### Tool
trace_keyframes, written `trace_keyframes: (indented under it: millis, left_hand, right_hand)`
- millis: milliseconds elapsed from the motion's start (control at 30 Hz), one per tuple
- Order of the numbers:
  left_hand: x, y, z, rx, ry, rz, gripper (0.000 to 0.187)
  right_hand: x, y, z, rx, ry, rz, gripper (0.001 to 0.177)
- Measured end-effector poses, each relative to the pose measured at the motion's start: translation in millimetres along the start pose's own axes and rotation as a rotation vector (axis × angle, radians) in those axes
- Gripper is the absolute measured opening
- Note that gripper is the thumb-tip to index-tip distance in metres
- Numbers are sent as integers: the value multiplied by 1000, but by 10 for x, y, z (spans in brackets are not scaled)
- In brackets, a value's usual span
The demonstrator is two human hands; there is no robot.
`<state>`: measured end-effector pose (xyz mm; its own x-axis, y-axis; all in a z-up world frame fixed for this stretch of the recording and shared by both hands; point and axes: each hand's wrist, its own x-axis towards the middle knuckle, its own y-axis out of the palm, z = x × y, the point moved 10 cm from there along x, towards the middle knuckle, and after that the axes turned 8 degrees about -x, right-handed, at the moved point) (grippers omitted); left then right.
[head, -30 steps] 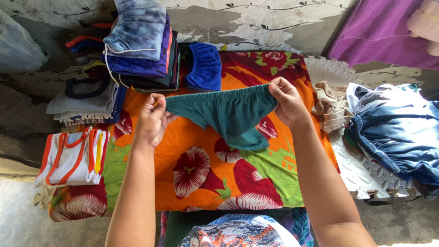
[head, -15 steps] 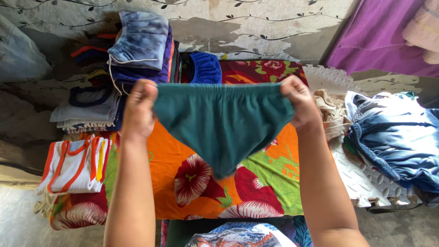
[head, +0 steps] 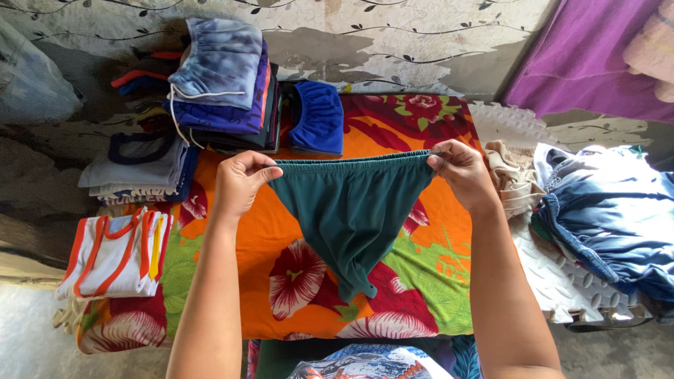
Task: The person folds a blue pair of shorts and a green pair of shorts by hand on a surface covered with an orange floral cloth.
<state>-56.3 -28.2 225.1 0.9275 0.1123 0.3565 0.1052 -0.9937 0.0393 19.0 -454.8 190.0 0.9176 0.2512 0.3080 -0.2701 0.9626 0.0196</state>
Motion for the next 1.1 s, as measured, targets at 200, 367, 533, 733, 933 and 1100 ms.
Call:
trace_keyframes:
  millis: [200, 367, 533, 733, 933, 1100]
  left_hand:
    - [-30, 25, 64, 17, -19, -9, 17]
    - [-50, 89, -45, 47, -26, 17, 26]
    - [-73, 238, -399, 437, 160, 21, 19]
    - [102, 292, 237, 109, -308, -14, 20]
    - [452, 662, 875, -95, -294, 191, 22]
    - [740, 891, 1099, 70, -304, 226, 14]
  right_hand:
    - [-32, 60, -47, -75, 2, 31, 15]
    - [-79, 78, -17, -217, 27, 27, 23]
    - [-107, 2, 41, -679, 66, -15, 27]
    - [-185, -66, -79, -561, 396, 36, 23]
    - [-220, -196, -456, -51, 562, -120, 13]
    - [-123, -391, -591, -133, 469, -66, 19]
